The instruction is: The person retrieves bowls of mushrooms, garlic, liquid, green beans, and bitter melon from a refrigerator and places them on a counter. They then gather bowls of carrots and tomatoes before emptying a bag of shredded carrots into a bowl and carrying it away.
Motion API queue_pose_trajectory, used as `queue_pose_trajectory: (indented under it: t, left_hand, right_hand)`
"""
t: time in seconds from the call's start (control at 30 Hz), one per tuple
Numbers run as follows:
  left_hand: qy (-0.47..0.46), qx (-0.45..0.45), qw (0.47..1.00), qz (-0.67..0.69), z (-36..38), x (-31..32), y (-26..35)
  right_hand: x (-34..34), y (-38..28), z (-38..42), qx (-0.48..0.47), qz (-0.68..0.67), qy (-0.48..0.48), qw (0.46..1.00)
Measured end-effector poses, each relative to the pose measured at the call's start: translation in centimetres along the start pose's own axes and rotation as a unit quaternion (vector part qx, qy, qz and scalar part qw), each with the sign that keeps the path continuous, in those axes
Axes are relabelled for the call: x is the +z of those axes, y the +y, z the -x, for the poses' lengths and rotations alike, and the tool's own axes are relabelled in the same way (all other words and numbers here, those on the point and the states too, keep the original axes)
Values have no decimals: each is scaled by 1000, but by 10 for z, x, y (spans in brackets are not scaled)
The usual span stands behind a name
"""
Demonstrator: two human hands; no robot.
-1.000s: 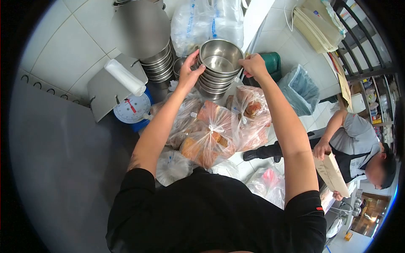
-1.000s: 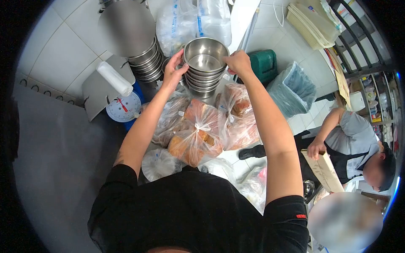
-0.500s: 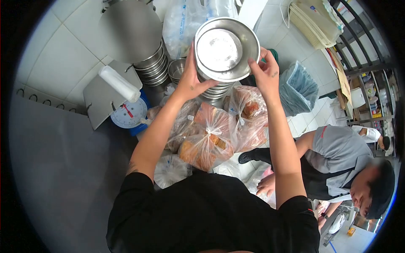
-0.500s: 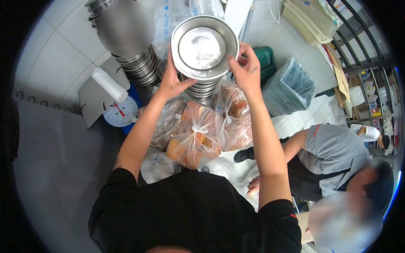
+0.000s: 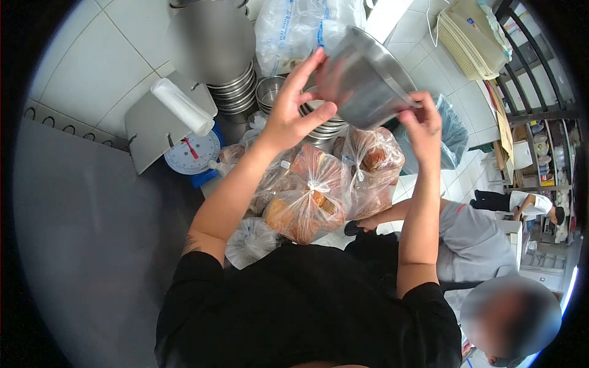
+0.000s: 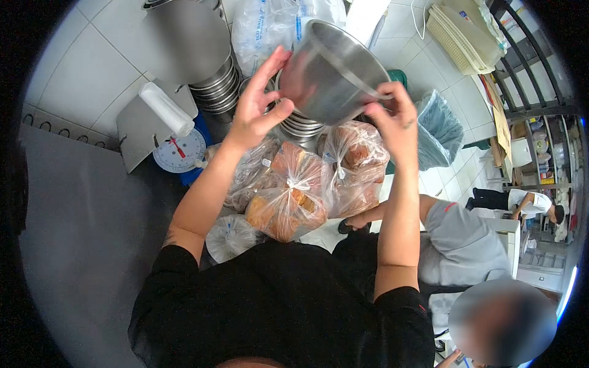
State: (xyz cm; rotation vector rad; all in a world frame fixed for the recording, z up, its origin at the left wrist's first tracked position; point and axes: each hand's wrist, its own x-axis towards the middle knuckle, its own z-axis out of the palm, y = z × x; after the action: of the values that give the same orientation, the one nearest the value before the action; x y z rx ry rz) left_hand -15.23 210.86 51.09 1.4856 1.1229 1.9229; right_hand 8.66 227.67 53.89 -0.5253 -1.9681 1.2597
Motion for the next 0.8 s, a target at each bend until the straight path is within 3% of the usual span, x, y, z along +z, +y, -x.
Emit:
queue_pose_trajectory:
  t: [0.03,0.1,0.27,0.4,0.5,0.6,0.7,0.8]
  left_hand:
    - [-17,-16,999,33,0,-4,5]
    - [-27,23,998,-44,1,-16,18]
    - [34,-11,996,-87,16,-61,13]
    - [68,-34,994,-75,24,-95,12]
    - [72,-29,991,-108,26,-115,15]
    - [89,-32,987,-128,27,-124,21]
    - [103,-34,986,-130,31,-136,22]
    - [119,-29,985,-125,36,-144,23]
  right_hand:
    - [-14,6,-4,7,-13,28,999]
    - [-47,21,-11,91,-3,157,983]
    - [-171,64,-28,166,-154,219,949]
    - [-251,96,-52,155,-257,296,907]
    - [-356,148,-72,147,-374,282,871]
    - [-403,153,-78,131,-477,313,811]
    - [-461,162,-90,140,-504,306,795]
    - [-472,149,-96,85,-485,334,804]
